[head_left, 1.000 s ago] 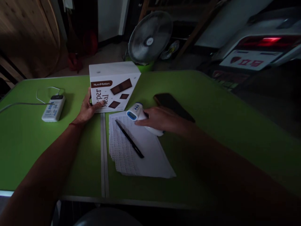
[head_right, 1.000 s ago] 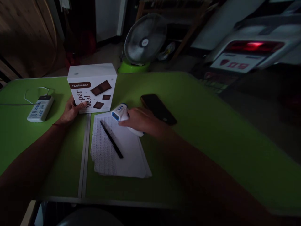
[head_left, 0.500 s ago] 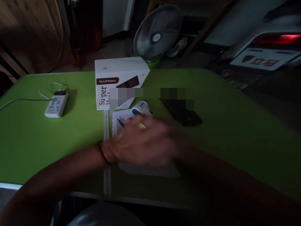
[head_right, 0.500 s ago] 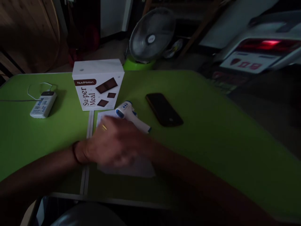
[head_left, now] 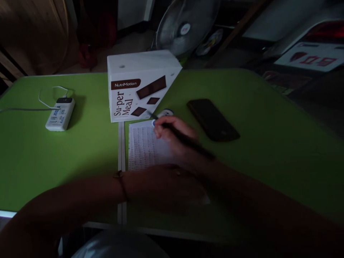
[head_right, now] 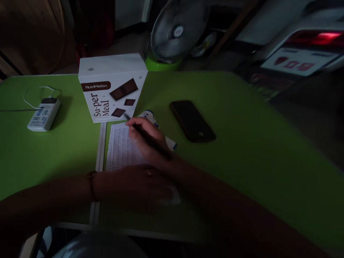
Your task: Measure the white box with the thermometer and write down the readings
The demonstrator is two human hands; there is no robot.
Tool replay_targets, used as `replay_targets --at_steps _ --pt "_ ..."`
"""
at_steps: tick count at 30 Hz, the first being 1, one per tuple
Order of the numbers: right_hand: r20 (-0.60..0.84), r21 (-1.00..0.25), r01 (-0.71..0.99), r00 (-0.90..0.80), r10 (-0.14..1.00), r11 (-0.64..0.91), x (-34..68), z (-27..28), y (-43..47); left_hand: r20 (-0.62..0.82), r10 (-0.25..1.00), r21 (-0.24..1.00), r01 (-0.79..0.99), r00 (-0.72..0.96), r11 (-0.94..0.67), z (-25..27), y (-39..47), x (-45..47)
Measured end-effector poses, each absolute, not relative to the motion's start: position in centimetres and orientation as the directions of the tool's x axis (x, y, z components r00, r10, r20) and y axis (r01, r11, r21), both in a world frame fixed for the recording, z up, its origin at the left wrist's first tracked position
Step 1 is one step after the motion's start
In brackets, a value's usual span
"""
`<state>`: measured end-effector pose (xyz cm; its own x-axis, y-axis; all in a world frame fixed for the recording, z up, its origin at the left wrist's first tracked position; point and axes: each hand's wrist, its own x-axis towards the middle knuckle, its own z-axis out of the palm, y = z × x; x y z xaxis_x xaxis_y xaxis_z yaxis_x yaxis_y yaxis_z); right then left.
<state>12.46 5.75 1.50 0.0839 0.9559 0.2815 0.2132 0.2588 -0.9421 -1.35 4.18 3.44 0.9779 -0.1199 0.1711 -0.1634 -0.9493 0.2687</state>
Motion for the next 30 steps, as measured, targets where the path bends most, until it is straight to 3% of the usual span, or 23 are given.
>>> replay_targets --at_steps 6,9,16,19,30 --pt "0.148 -0.989 0.033 0.109 0.983 0.146 11.5 0.5 6.1 0.087 -0.086 0.315 -0.109 0.993 -0.943 4.3 3.8 -1.4" --pt "0.11 -0.991 0.096 0.139 0.984 0.098 11.9 0.6 6.5 0.075 -0.099 0.304 -0.117 0.992 -0.945 4.1 4.0 -1.2" --pt "0.136 -0.97 0.227 0.194 0.972 0.09 12.2 0.3 6.4 0.071 -0.091 0.391 -0.112 0.993 -0.913 4.0 4.1 -0.6" --pt "0.175 -0.947 0.304 0.221 0.959 0.102 12.1 0.3 6.5 0.037 -0.088 0.37 -0.095 0.995 -0.924 3.8 4.0 -0.6" --pt "0.309 -0.879 0.434 0.2 0.93 0.198 12.6 0.2 6.6 0.16 -0.063 0.319 -0.112 0.985 -0.941 2.6 3.7 -0.9"
